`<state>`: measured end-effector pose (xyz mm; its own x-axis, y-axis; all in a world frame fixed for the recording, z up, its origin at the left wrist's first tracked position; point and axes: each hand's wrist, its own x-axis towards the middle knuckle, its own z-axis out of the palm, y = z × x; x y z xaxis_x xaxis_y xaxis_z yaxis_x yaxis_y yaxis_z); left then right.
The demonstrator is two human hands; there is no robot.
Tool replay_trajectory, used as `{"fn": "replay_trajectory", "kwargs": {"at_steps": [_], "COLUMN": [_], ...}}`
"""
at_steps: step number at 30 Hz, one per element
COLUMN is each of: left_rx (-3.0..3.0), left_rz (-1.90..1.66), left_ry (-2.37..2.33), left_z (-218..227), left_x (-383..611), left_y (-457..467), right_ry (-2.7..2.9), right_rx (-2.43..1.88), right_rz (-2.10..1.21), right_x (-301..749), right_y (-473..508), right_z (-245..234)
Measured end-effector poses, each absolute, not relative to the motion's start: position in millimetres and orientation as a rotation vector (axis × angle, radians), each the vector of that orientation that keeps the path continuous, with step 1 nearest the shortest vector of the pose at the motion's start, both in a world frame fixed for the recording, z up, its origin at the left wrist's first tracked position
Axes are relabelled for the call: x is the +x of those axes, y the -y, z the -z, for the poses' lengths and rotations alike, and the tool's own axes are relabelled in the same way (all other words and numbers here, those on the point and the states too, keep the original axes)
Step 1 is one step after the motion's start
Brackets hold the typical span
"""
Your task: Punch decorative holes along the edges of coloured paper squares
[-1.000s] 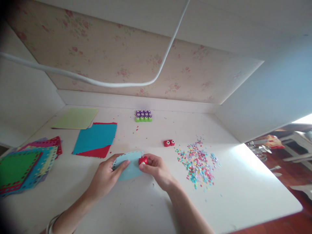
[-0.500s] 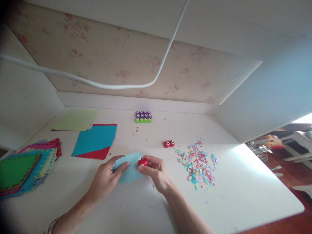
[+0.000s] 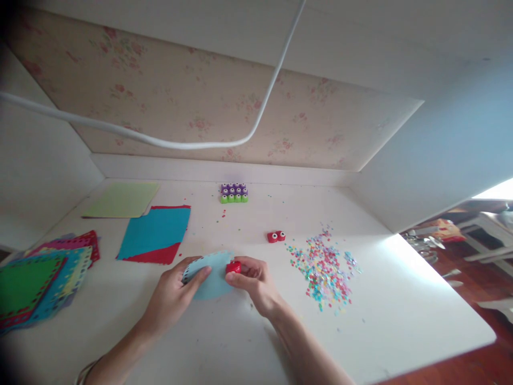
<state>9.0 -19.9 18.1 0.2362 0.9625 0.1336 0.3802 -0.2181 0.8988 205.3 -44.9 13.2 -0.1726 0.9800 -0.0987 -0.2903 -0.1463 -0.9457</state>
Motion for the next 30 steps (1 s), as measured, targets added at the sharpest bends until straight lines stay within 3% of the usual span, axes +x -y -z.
{"fn": "replay_trajectory", "kwargs": {"at_steps": [13, 20, 30], "left_rx": [1.682, 1.569, 1.504], "left_rz": [-1.004, -0.969, -0.942], "left_ry": [-1.388, -1.367, -1.354], "left_z": [-20, -19, -15], "left_x": [1, 0, 0], "left_y": [15, 10, 11], "right_ry": [1.157, 1.773, 2.004], "right_rx": [-1.078, -1.457, -1.611], "right_rz": [-1.542, -0.872, -0.33], "right_x": [226, 234, 232], "right_y": [40, 41, 37], "right_z": [-12, -12, 8]}}
